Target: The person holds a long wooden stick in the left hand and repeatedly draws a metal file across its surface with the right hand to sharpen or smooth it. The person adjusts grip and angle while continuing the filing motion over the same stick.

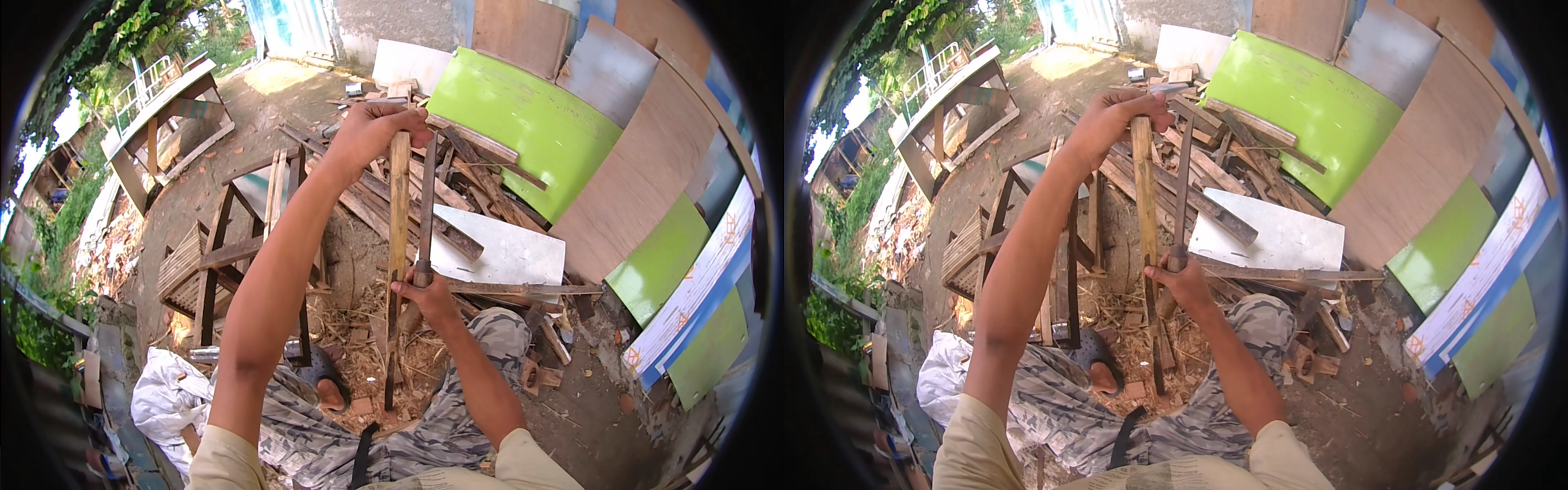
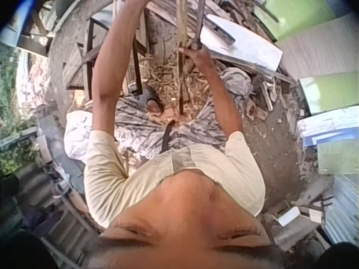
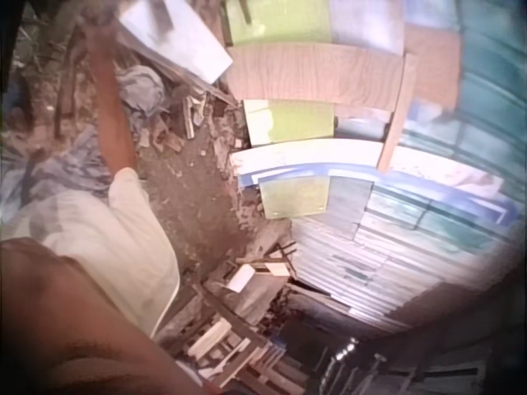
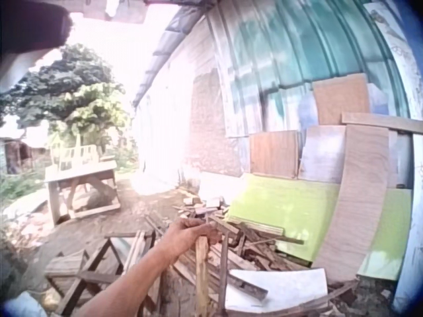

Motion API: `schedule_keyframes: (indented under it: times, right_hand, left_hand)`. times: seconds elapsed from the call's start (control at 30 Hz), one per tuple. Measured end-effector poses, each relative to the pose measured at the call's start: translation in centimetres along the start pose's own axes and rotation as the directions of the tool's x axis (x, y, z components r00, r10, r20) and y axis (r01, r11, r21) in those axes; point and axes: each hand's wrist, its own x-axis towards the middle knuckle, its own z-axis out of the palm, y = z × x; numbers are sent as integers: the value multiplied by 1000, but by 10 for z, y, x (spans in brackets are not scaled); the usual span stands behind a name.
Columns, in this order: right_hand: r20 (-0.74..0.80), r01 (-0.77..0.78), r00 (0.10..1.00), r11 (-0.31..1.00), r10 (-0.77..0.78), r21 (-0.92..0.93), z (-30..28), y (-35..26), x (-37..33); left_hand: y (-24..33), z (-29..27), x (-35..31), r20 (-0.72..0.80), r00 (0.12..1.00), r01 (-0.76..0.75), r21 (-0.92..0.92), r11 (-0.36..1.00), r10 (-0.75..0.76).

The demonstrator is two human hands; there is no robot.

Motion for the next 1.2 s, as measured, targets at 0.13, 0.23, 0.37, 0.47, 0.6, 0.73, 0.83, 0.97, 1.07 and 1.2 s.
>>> schedule_keyframes:
  times: [0.13, 0.23, 0.37, 0.47, 0.6, 0.73, 0.83, 0.97, 1.07, 1.2]
  right_hand:
    - [-9, 64, 998, 997, -64, -33, 6, -1, 0]
    - [-13, 16, 1000, 999, -16, -38, 10, -2, 0]
    - [-105, -80, 992, 994, 72, -72, 7, 3, 5]
    - [-144, -63, 988, 997, 57, -41, 9, -3, 3]
    - [-121, -66, 991, 997, 62, -32, 13, 0, 4]
    - [-124, -49, 991, 998, 45, -33, 15, -1, 3]
    - [-160, -26, 987, 993, 7, -115, 17, -3, 2]
    - [-230, -39, 973, 976, -11, -212, 22, -7, 1]
    - [-234, -30, 972, 971, -28, -238, 27, -9, 0]
    - [-197, -12, 980, 990, -16, -140, 24, -5, 2]
  left_hand:
    - [11, -13, 6, -300, 953, -1, -114, 993, -33]
    - [-2, -31, 5, -445, 883, 148, -39, 988, -150]
    - [-39, -16, -31, -280, 953, 46, 509, 860, 115]
    - [-49, 18, -67, -285, 928, -35, 575, 817, 240]
    - [-75, 32, -75, -324, 830, -134, 676, 725, 455]
    - [-78, 36, -78, -320, 769, -130, 769, 626, 553]
    - [-77, 42, -79, -291, 698, -136, 843, 521, 654]
    - [-85, 41, -74, -220, 616, -147, 911, 385, 756]
    - [-86, 37, -72, -176, 616, -193, 911, 363, 768]
    - [-97, 38, -74, -398, 709, -200, 678, 707, 582]
